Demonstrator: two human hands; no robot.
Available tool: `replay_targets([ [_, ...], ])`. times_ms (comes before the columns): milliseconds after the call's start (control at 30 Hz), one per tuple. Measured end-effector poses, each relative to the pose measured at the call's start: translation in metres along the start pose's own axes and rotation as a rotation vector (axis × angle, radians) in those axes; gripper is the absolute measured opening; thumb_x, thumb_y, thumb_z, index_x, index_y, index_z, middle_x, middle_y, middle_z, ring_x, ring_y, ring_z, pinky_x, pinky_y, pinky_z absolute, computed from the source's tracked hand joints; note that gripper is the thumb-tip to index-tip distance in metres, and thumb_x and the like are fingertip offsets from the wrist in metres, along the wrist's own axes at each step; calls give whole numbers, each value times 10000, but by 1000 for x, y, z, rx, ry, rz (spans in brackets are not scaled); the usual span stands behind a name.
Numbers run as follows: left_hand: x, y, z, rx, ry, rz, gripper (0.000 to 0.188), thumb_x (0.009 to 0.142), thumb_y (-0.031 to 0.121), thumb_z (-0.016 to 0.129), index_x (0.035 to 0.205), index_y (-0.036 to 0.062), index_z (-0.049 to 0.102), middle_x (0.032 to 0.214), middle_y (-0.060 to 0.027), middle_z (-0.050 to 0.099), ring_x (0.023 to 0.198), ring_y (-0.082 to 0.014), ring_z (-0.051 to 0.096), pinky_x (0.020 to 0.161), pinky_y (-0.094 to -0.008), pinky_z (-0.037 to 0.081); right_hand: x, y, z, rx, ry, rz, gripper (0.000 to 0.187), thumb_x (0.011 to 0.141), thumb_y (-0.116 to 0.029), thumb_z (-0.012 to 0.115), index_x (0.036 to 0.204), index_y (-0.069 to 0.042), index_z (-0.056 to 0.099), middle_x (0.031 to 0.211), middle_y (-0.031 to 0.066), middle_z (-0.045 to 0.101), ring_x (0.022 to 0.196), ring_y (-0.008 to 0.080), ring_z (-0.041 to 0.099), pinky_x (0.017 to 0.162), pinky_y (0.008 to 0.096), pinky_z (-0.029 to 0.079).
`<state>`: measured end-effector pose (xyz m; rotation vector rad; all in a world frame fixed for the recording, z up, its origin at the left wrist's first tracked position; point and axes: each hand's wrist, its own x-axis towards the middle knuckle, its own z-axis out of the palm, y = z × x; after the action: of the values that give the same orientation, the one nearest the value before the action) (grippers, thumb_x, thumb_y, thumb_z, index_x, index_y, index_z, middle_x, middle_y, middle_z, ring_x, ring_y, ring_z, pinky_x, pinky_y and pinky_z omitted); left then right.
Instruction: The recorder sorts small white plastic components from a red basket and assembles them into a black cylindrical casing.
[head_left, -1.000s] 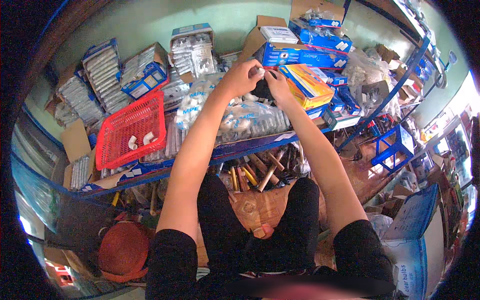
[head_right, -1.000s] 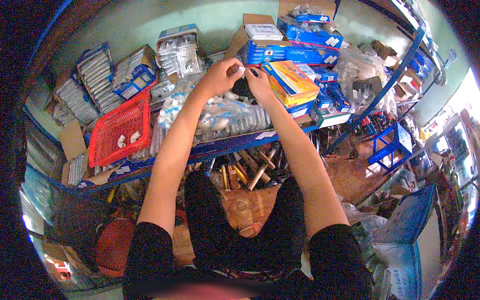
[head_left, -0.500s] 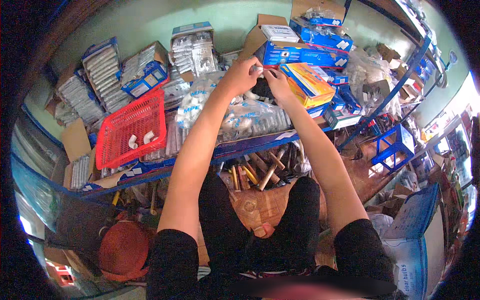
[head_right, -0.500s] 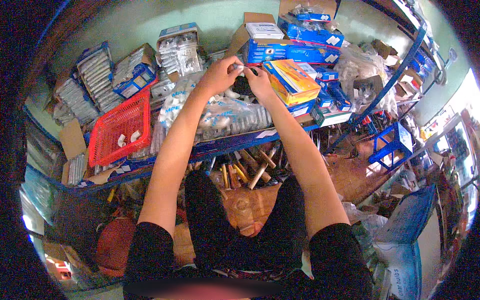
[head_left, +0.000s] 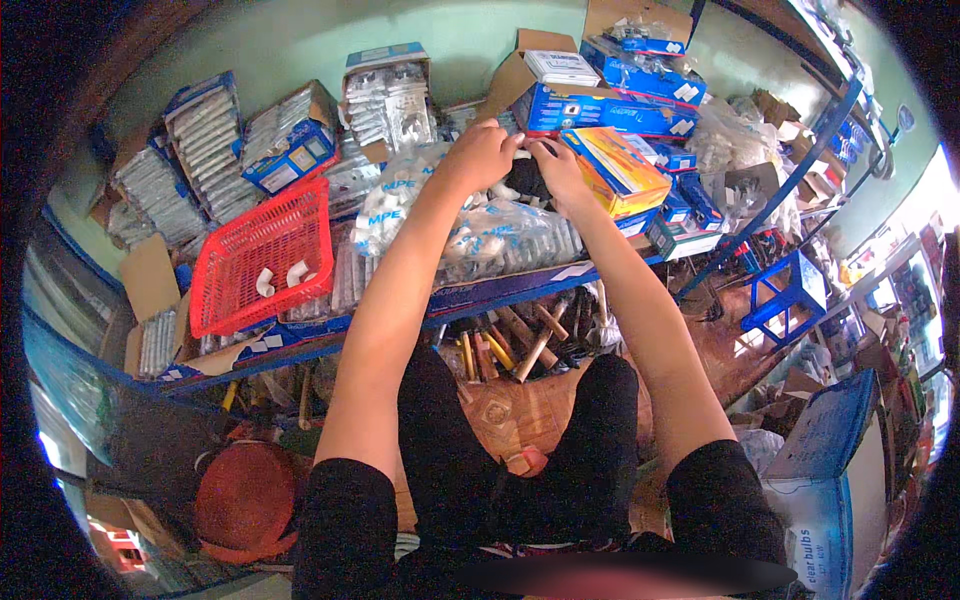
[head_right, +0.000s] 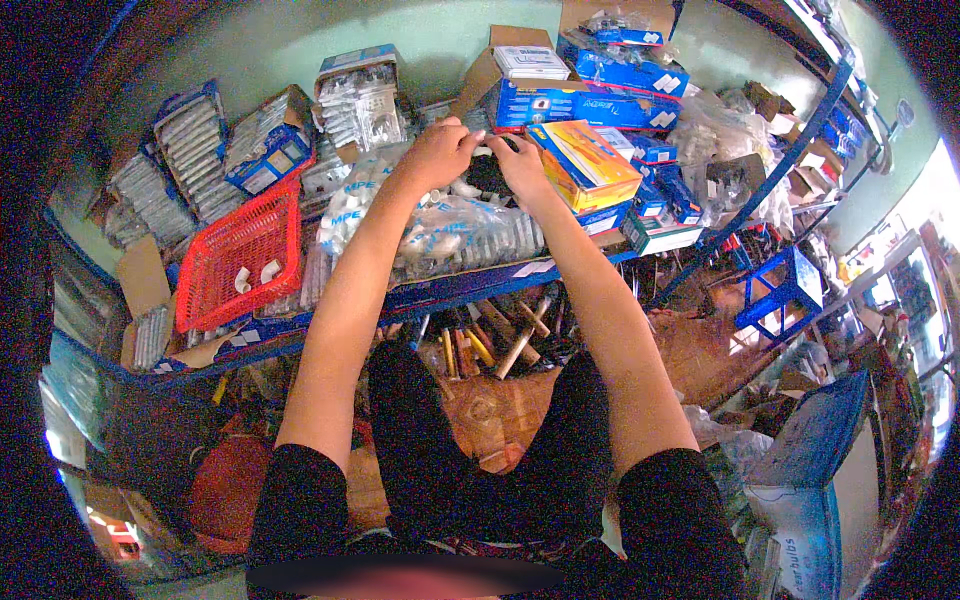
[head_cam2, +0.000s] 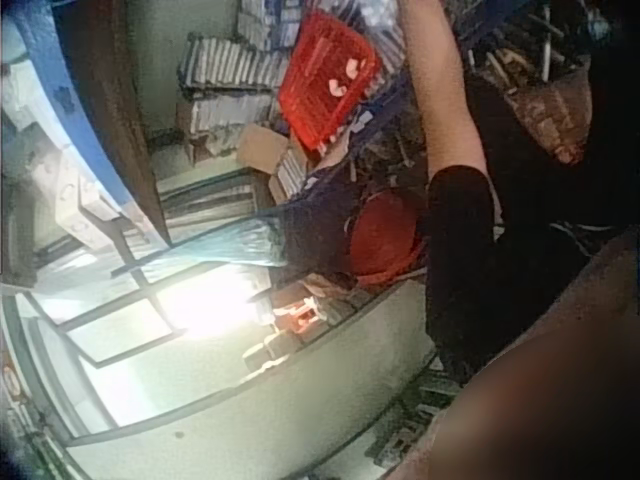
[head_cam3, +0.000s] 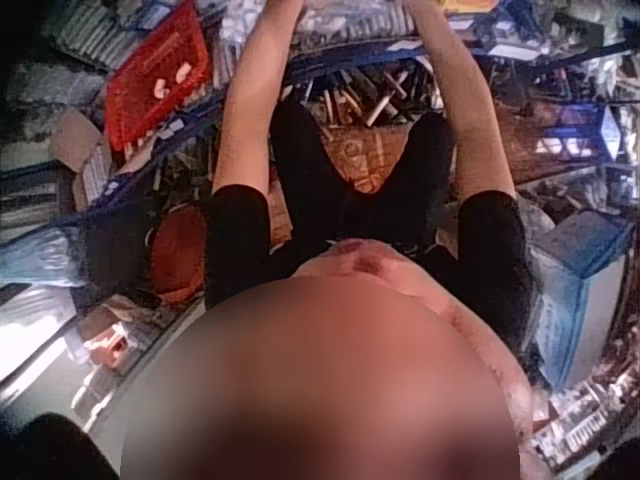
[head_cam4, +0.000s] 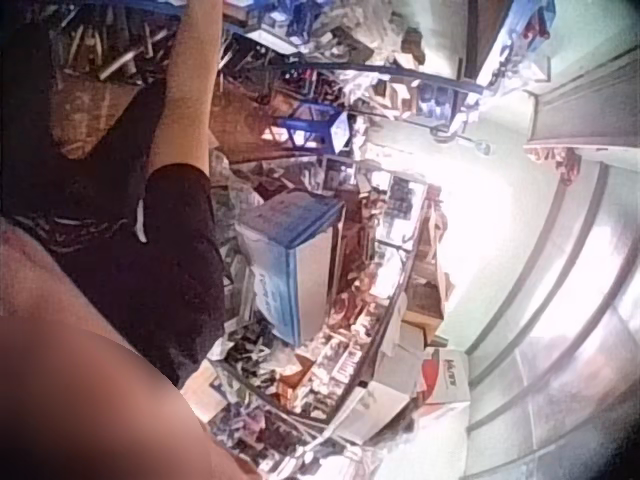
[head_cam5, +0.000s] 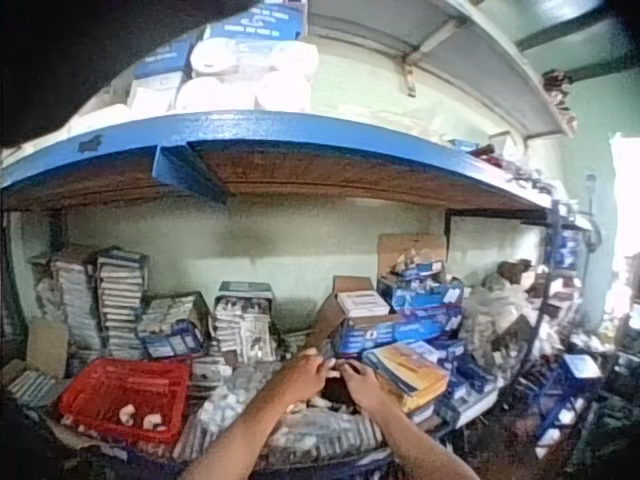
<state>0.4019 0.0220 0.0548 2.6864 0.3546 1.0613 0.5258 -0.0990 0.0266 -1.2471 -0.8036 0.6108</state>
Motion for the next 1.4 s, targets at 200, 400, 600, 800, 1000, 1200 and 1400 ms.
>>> replay_targets([
  [200,-1,8,-5,-234,22,29,355,981,323,688,904,-23,711,958,-222,666,916,-409,668,849,-468,535,14,13,-9,71,8,-19,296,1002,-260,633,1115,-8,739,985,54,717,859,145,653,768,313,520],
  [400,-2,4,-8,-53,-59,10,401,985,374,683,901,-17,713,926,-231,669,895,-413,670,817,-478,536,14,15,-4,107,6,21,303,1004,-265,637,1133,-11,741,986,43,714,867,152,653,792,313,518],
  [600,9,18,-8,2,-148,-60,435,989,394,674,890,-29,698,886,-242,669,873,-413,670,790,-480,530,24,22,-20,-66,94,-81,300,1013,-251,621,1136,-8,744,983,56,715,872,163,659,807,314,518],
  [800,-3,19,-12,-228,-101,-39,284,972,278,705,996,-3,676,907,-185,706,874,-349,690,803,-437,544,11,13,-10,77,11,-22,310,1011,-256,608,1120,-1,748,978,60,722,886,155,654,812,300,507],
  [1000,4,8,-9,-273,104,-70,214,975,185,701,1104,21,654,977,-158,733,893,-279,706,813,-401,552,23,17,-8,84,54,-6,354,997,-299,622,1129,7,743,992,75,728,903,160,647,836,314,504],
  [1200,3,21,-56,-458,382,-23,252,954,177,715,1169,54,669,1014,-128,730,892,-249,708,812,-383,559,20,21,-3,-79,107,-93,361,980,-315,640,1120,2,744,1008,93,723,925,183,636,865,334,496],
  [1400,-76,41,-197,65,313,-153,244,933,174,738,1149,63,710,1074,-110,757,1010,-204,711,893,-341,534,15,10,-12,265,143,104,287,961,-279,649,1048,-28,757,935,76,702,827,158,635,770,321,505],
])
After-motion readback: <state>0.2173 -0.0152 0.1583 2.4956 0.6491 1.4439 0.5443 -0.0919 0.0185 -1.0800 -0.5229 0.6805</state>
